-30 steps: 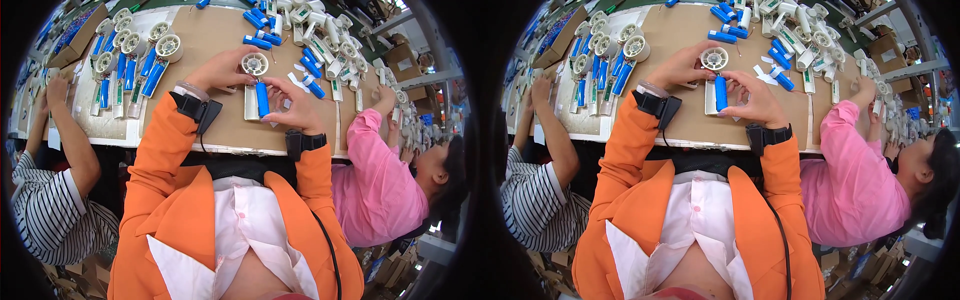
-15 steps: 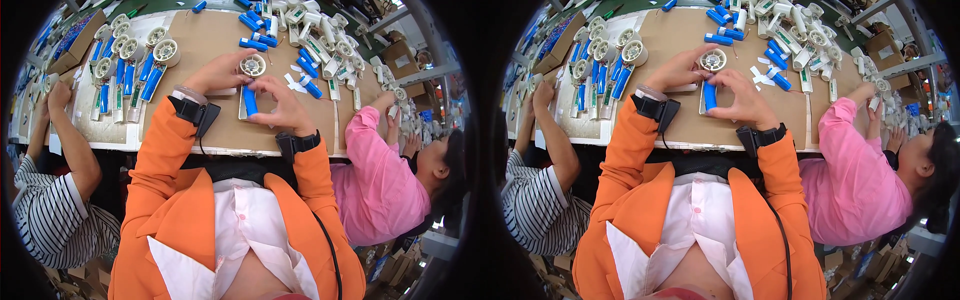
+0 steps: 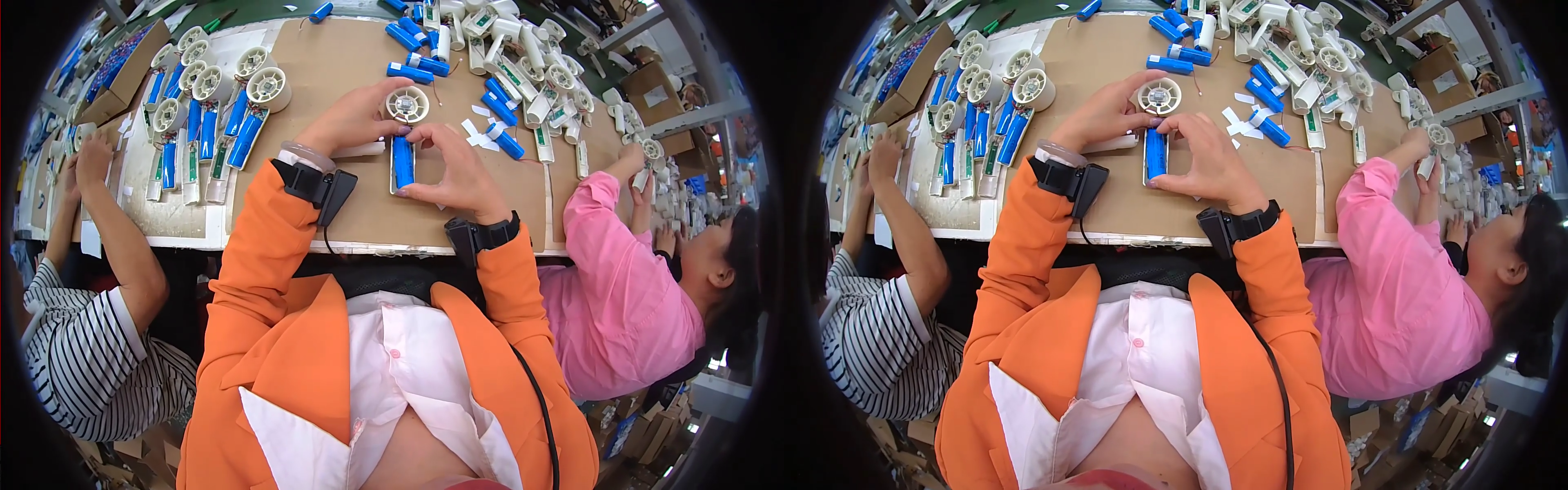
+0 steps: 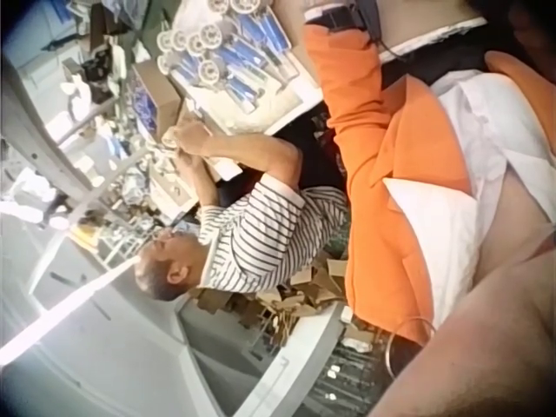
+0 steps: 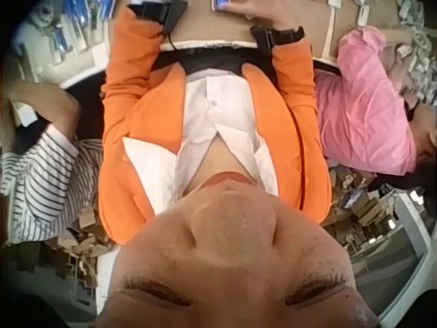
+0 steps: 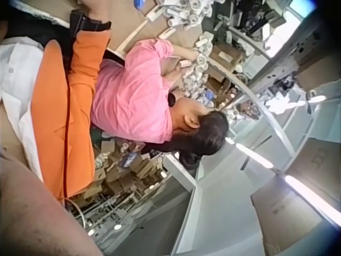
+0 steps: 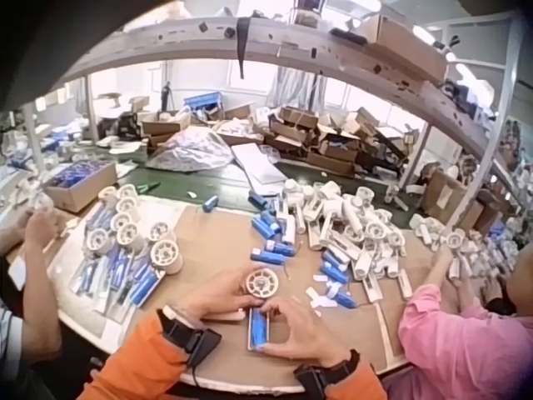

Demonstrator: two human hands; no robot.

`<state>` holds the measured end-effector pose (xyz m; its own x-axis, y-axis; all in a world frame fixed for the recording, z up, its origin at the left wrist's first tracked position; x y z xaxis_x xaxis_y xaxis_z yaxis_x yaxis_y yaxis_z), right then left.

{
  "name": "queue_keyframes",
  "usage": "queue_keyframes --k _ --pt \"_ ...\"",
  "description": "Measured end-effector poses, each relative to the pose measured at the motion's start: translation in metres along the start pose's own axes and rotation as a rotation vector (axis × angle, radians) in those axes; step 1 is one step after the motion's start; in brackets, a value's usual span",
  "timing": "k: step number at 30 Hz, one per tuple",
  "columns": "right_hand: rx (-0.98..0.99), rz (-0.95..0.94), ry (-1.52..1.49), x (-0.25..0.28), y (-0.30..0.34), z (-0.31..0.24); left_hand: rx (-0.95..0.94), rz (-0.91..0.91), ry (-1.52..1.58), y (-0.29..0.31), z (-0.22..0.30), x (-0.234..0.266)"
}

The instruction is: The person picks up a battery and a fan housing, places the battery into the housing, and connects the wires to the circuit board. They then pick up a plastic cover and press it onto the housing to close the assembly.

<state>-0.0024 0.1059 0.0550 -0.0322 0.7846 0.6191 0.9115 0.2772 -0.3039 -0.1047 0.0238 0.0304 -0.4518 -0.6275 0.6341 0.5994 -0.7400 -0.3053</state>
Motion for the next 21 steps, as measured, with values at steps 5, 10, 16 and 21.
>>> queue_keyframes --k 5,10,16,21 --pt "-0.012 -0.026 -0.029 -0.0025 -0.0008 0.0013 0.089 -0.069 0.040 -0.0006 -0.0024 -0.0041" --pt "-0.024 -0.015 -0.047 -0.0024 0.0011 0.0041 0.078 -0.055 0.069 0.0004 -0.0082 -0.0040" --pt "-0.005 0.020 -0.024 -0.0025 0.0030 0.0042 0.055 -0.078 0.045 0.0001 -0.0036 -0.0060" --pt "0.041 0.033 0.045 -0.0029 0.0048 0.0026 0.115 -0.142 0.121 0.0027 -0.0029 -0.0034"
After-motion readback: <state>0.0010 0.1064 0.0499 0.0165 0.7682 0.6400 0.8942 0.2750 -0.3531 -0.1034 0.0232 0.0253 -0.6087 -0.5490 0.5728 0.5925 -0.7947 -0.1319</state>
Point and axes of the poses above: each hand's wrist, its own y-axis away from the middle knuckle, its own x-axis out of the back of the hand, z = x × y, the point moved 10 cm from there along -y, towards the middle knuckle, and after that the axes turned 9 degrees about -y, right-handed, at the moved point
